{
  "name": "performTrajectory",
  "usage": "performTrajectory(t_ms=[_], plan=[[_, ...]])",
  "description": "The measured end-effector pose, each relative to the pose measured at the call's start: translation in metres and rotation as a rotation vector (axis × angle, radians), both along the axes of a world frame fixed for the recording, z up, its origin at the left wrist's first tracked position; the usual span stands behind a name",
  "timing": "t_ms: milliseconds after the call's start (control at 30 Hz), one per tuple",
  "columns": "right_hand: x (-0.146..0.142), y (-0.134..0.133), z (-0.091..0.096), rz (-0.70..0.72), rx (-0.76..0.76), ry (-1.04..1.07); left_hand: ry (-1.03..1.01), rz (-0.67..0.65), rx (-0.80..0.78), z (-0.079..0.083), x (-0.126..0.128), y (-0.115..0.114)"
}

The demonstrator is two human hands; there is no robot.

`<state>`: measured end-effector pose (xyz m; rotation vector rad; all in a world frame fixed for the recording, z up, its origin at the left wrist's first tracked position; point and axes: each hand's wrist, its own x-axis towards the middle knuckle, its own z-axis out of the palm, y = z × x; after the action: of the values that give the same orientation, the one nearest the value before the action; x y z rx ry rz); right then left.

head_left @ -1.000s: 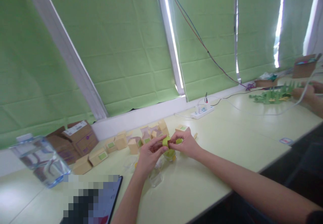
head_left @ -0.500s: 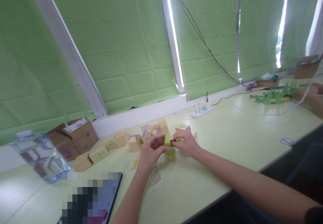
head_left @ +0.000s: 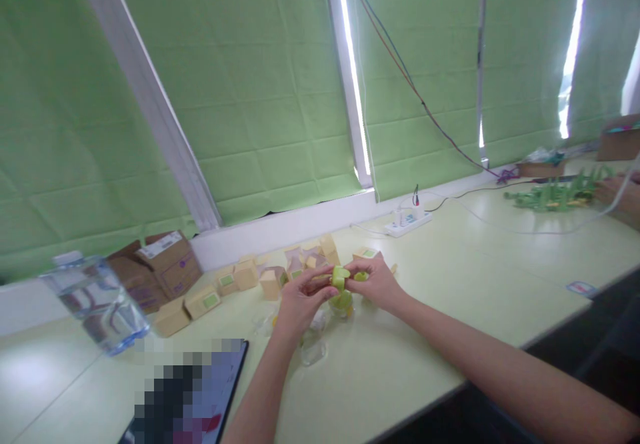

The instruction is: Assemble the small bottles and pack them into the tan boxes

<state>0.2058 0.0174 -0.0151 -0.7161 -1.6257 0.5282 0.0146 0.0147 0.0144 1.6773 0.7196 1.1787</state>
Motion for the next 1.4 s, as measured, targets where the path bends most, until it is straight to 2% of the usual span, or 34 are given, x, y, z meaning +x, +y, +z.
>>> performTrajectory(t_ms=[267,500,667,900,1133,1233,1400], plan=[[0.001,0.007,-0.009,0.077,-0.099,0.055,0.04,0.071,0.069,-0.008,0.004,0.002],[-0.004,0.009,-0.009,0.143,-0.127,0.12,0.063,0.116,0.088,-0.004,0.001,0.001],[-0.006,0.007,-0.006,0.123,-0.099,0.109,0.092,0.129,0.136,0.001,-0.002,0.002],[0.001,0.007,-0.006,0.055,-0.061,0.004,0.1,0.115,0.136,-0.007,0.003,0.003],[0.003,0.004,-0.002,-0.031,-0.064,0.094,0.122,0.193,0.164,-0.008,0.003,0.003],[0.003,-0.002,0.002,0.009,-0.063,0.092,0.192,0.233,0.241,-0.008,0.004,0.0],[-0.001,-0.009,0.005,0.098,-0.02,-0.137,0.325,0.258,0.447,-0.007,0.005,-0.003]])
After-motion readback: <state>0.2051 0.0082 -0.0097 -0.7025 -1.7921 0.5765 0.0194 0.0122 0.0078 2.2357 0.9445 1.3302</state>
